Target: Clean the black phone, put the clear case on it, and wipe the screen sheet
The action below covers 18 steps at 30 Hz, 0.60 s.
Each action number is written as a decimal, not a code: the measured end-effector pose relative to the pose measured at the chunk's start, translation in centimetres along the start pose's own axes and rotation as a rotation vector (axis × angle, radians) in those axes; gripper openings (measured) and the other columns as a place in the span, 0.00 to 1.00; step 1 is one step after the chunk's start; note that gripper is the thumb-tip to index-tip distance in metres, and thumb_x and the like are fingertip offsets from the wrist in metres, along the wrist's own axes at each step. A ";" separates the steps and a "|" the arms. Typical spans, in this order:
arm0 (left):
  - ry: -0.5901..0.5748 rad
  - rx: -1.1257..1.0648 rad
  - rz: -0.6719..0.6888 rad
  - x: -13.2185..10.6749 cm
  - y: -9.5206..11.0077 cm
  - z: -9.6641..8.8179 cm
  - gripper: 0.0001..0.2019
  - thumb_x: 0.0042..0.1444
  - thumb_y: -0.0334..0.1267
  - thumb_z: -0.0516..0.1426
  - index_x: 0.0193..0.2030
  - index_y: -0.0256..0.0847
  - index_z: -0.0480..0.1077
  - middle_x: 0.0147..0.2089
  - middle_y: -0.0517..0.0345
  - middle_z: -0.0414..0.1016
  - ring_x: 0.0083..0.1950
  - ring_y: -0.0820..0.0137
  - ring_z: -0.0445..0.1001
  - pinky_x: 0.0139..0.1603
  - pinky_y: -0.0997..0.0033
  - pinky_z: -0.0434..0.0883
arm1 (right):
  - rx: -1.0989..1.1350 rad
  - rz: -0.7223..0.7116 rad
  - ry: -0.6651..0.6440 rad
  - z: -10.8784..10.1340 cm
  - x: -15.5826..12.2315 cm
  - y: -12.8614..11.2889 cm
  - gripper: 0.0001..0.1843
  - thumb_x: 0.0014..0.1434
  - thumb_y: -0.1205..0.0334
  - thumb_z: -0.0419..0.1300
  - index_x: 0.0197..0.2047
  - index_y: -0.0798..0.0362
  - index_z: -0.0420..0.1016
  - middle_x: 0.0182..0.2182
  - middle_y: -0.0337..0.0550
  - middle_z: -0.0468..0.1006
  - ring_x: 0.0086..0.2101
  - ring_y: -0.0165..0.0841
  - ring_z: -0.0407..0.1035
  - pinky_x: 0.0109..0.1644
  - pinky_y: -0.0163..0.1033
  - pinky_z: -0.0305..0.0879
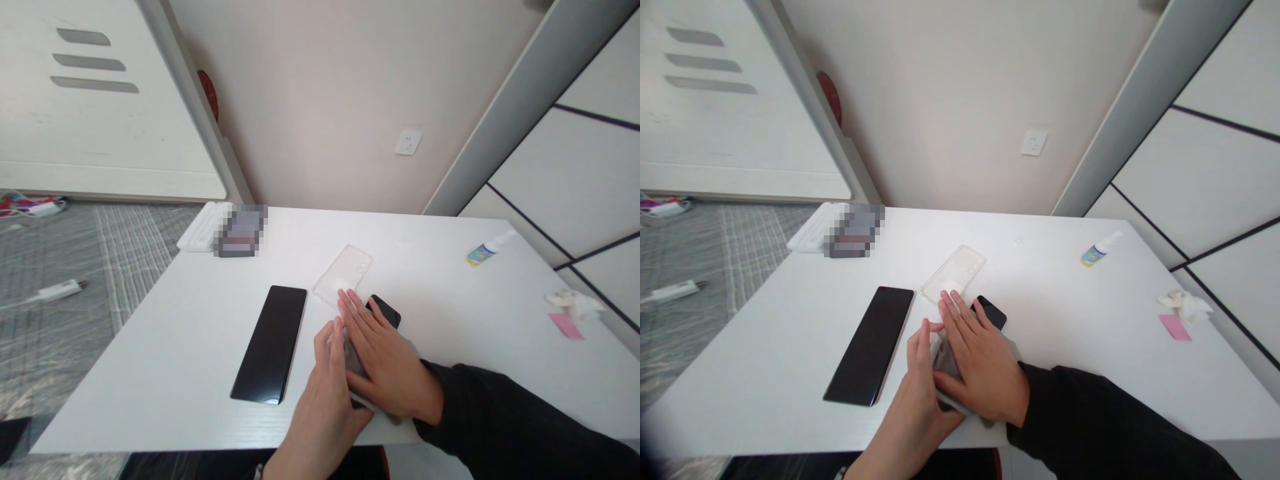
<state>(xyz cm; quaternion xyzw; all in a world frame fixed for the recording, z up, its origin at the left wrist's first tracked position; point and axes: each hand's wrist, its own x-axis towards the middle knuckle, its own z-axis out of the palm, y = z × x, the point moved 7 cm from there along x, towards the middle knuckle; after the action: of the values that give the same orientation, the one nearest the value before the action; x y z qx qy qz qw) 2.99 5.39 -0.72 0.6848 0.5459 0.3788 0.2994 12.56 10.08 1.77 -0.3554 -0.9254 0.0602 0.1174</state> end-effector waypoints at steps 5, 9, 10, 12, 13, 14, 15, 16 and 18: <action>0.017 0.008 0.028 0.0 0.8 -0.5 0.61 0.55 0.29 0.66 0.80 0.58 0.25 0.74 0.38 0.56 0.75 0.44 0.64 0.66 0.37 0.73 | 0.015 0.198 0.061 -0.5 0.0 7.0 0.53 0.73 0.33 0.50 0.81 0.59 0.27 0.79 0.62 0.41 0.78 0.50 0.32 0.77 0.68 0.46; 0.031 0.016 0.044 -0.1 1.2 -0.6 0.59 0.57 0.31 0.63 0.80 0.54 0.23 0.72 0.35 0.58 0.72 0.44 0.68 0.63 0.37 0.75 | 0.015 0.255 0.084 -0.8 -0.5 8.3 0.44 0.77 0.41 0.46 0.81 0.61 0.34 0.79 0.67 0.37 0.77 0.54 0.28 0.75 0.73 0.42; 0.047 0.020 0.068 -0.2 1.4 -0.7 0.57 0.57 0.30 0.62 0.80 0.52 0.24 0.72 0.34 0.58 0.72 0.44 0.68 0.62 0.37 0.76 | 0.022 0.233 0.076 -0.8 -0.6 7.4 0.42 0.77 0.43 0.45 0.81 0.60 0.36 0.79 0.65 0.36 0.77 0.53 0.27 0.76 0.72 0.42; 0.094 0.015 0.148 -0.3 2.0 -1.0 0.54 0.55 0.28 0.61 0.80 0.50 0.31 0.70 0.34 0.59 0.71 0.45 0.69 0.62 0.40 0.77 | 0.037 0.164 0.052 -0.9 -0.7 5.2 0.39 0.78 0.46 0.45 0.81 0.56 0.37 0.80 0.60 0.35 0.77 0.51 0.26 0.76 0.70 0.43; 0.124 -0.005 0.203 -0.3 2.5 -1.2 0.52 0.54 0.27 0.60 0.80 0.48 0.35 0.69 0.34 0.60 0.71 0.47 0.69 0.62 0.42 0.77 | 0.064 0.129 0.043 -1.0 -0.7 4.0 0.39 0.78 0.47 0.45 0.81 0.55 0.37 0.80 0.58 0.34 0.78 0.50 0.26 0.77 0.69 0.42; 0.156 -0.037 0.264 -0.3 3.0 -1.4 0.51 0.52 0.25 0.60 0.79 0.47 0.40 0.68 0.35 0.61 0.70 0.48 0.69 0.62 0.44 0.77 | 0.113 0.096 0.043 -1.2 -0.8 3.0 0.38 0.77 0.47 0.46 0.81 0.53 0.38 0.80 0.56 0.33 0.78 0.50 0.26 0.77 0.69 0.42; 0.185 -0.077 0.324 -0.4 3.4 -1.6 0.50 0.50 0.24 0.60 0.78 0.45 0.44 0.66 0.37 0.62 0.69 0.49 0.69 0.63 0.46 0.77 | 0.186 0.071 0.054 -1.4 -0.9 2.2 0.38 0.77 0.47 0.46 0.81 0.52 0.38 0.80 0.55 0.33 0.78 0.50 0.27 0.77 0.70 0.40; 0.210 -0.120 0.376 -0.4 3.9 -1.8 0.49 0.48 0.24 0.60 0.77 0.44 0.48 0.64 0.38 0.64 0.68 0.51 0.70 0.63 0.49 0.77 | 0.284 0.052 0.071 -1.7 -1.0 1.6 0.37 0.77 0.48 0.46 0.81 0.50 0.40 0.80 0.54 0.34 0.78 0.49 0.28 0.77 0.70 0.37; 0.249 -0.187 0.461 -0.4 4.7 -1.9 0.49 0.46 0.26 0.62 0.76 0.44 0.50 0.61 0.42 0.65 0.64 0.54 0.72 0.61 0.54 0.78 | 0.534 0.040 0.106 -2.2 -1.3 0.9 0.33 0.77 0.49 0.46 0.80 0.45 0.45 0.80 0.50 0.39 0.78 0.48 0.33 0.77 0.70 0.30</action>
<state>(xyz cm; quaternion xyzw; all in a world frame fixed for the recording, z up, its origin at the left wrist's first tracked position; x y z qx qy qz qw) 3.76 3.92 4.06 0.7086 0.3706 0.5669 0.1980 14.64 9.93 3.46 -0.3326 -0.8622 0.2855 0.2540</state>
